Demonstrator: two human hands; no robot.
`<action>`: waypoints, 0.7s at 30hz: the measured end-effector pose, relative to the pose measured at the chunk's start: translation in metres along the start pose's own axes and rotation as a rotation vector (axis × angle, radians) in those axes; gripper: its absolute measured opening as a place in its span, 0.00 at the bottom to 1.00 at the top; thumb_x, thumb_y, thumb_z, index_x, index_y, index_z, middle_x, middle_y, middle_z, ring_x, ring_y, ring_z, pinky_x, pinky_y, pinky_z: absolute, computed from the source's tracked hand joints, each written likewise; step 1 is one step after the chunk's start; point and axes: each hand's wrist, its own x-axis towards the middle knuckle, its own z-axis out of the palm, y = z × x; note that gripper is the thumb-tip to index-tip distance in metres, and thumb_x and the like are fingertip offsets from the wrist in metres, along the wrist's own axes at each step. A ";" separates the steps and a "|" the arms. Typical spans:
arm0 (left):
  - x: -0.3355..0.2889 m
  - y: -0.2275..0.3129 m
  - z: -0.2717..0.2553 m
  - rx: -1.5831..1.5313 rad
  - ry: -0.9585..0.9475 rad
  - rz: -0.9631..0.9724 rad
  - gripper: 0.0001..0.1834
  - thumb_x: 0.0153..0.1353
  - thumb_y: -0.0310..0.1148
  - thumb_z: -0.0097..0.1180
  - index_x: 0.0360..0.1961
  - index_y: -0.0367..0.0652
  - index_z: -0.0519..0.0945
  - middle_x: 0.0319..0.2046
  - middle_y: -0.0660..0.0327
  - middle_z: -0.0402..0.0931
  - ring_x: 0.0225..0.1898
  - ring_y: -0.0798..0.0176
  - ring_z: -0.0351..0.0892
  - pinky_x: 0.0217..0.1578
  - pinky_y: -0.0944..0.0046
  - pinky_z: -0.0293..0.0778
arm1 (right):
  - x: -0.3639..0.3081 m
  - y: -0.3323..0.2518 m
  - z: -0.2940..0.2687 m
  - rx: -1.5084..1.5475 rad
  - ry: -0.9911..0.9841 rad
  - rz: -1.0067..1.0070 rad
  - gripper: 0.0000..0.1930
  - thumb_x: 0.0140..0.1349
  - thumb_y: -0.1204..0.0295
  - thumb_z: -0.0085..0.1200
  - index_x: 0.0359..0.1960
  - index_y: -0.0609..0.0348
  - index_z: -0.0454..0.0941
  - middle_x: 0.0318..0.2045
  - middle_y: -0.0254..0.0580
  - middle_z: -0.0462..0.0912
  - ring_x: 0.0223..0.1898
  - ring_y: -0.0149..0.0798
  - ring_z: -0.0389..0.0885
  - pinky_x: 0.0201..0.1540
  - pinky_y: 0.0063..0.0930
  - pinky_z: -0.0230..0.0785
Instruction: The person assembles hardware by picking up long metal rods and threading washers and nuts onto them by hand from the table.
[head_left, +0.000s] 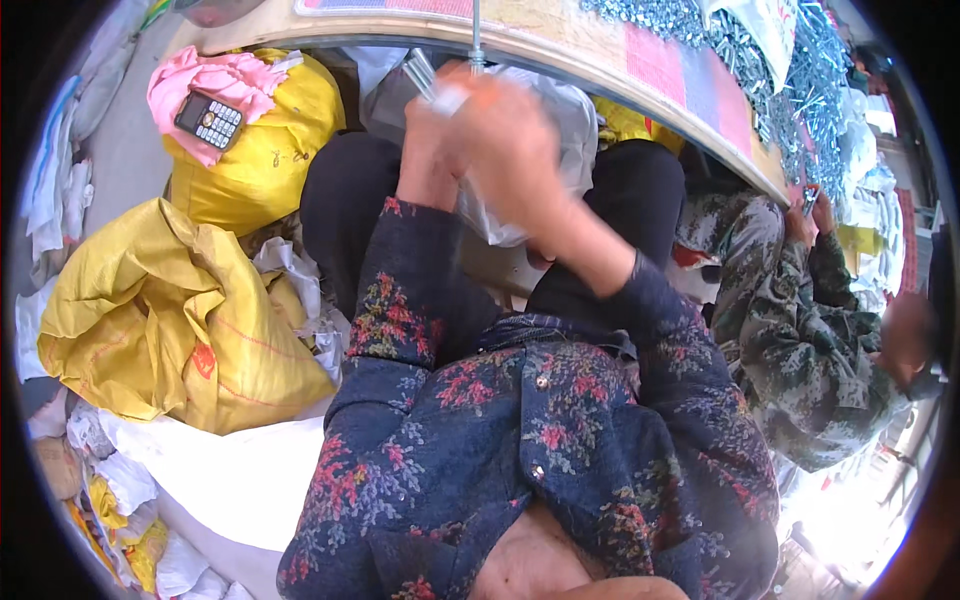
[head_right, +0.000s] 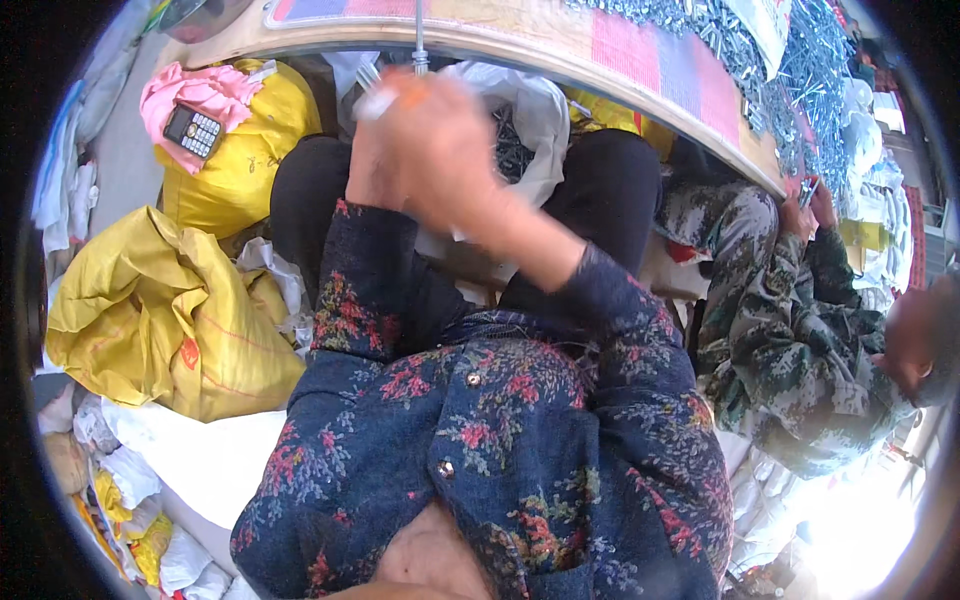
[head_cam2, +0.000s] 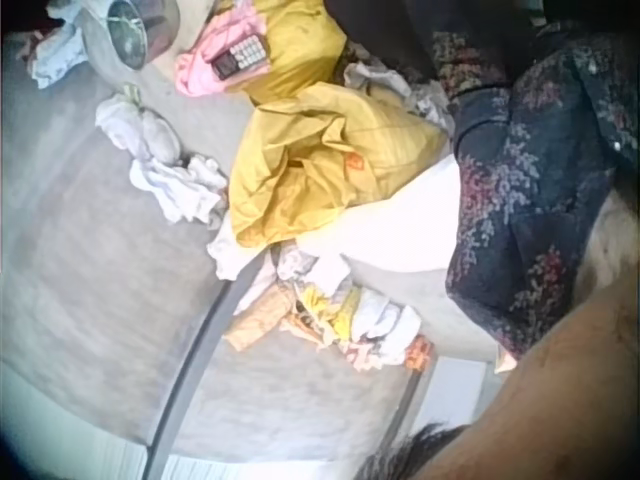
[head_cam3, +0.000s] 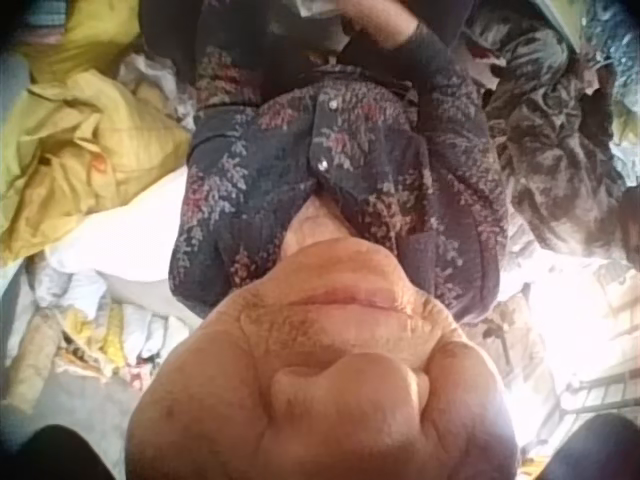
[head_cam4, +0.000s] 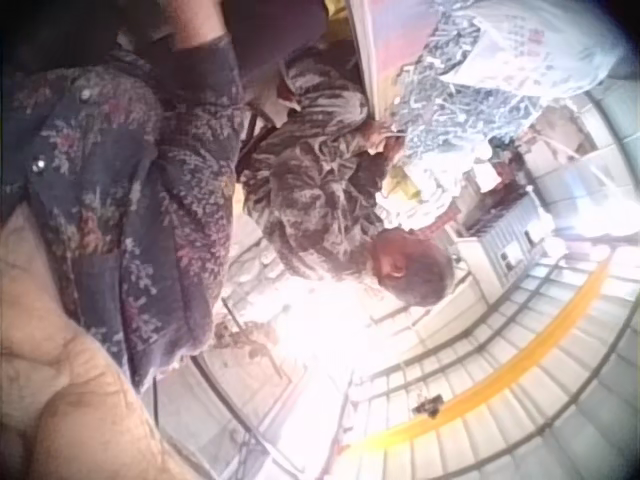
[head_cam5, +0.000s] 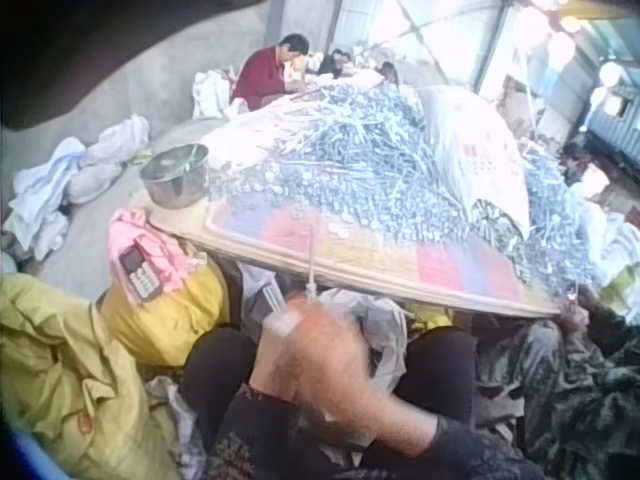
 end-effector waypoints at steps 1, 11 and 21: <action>-0.008 0.004 0.006 0.003 0.000 -0.011 0.06 0.54 0.25 0.64 0.33 0.39 0.79 0.25 0.64 0.77 0.22 0.74 0.73 0.21 0.74 0.68 | -0.008 -0.031 -0.001 0.126 0.194 -0.187 0.15 0.43 0.73 0.61 0.36 0.54 0.79 0.38 0.46 0.81 0.44 0.49 0.79 0.55 0.44 0.67; 0.004 0.026 -0.006 0.072 -0.087 -0.311 0.06 0.58 0.30 0.62 0.35 0.42 0.80 0.27 0.65 0.78 0.18 0.74 0.70 0.18 0.75 0.65 | -0.008 -0.036 -0.003 0.228 0.135 -0.229 0.15 0.45 0.80 0.54 0.38 0.59 0.78 0.37 0.53 0.79 0.41 0.54 0.79 0.47 0.41 0.70; -0.024 0.027 0.002 0.103 -0.232 -0.278 0.08 0.57 0.29 0.63 0.35 0.36 0.80 0.24 0.64 0.76 0.14 0.78 0.63 0.17 0.78 0.56 | 0.002 0.059 -0.007 1.135 -0.171 0.487 0.15 0.67 0.64 0.52 0.40 0.66 0.81 0.27 0.33 0.81 0.28 0.21 0.74 0.31 0.19 0.67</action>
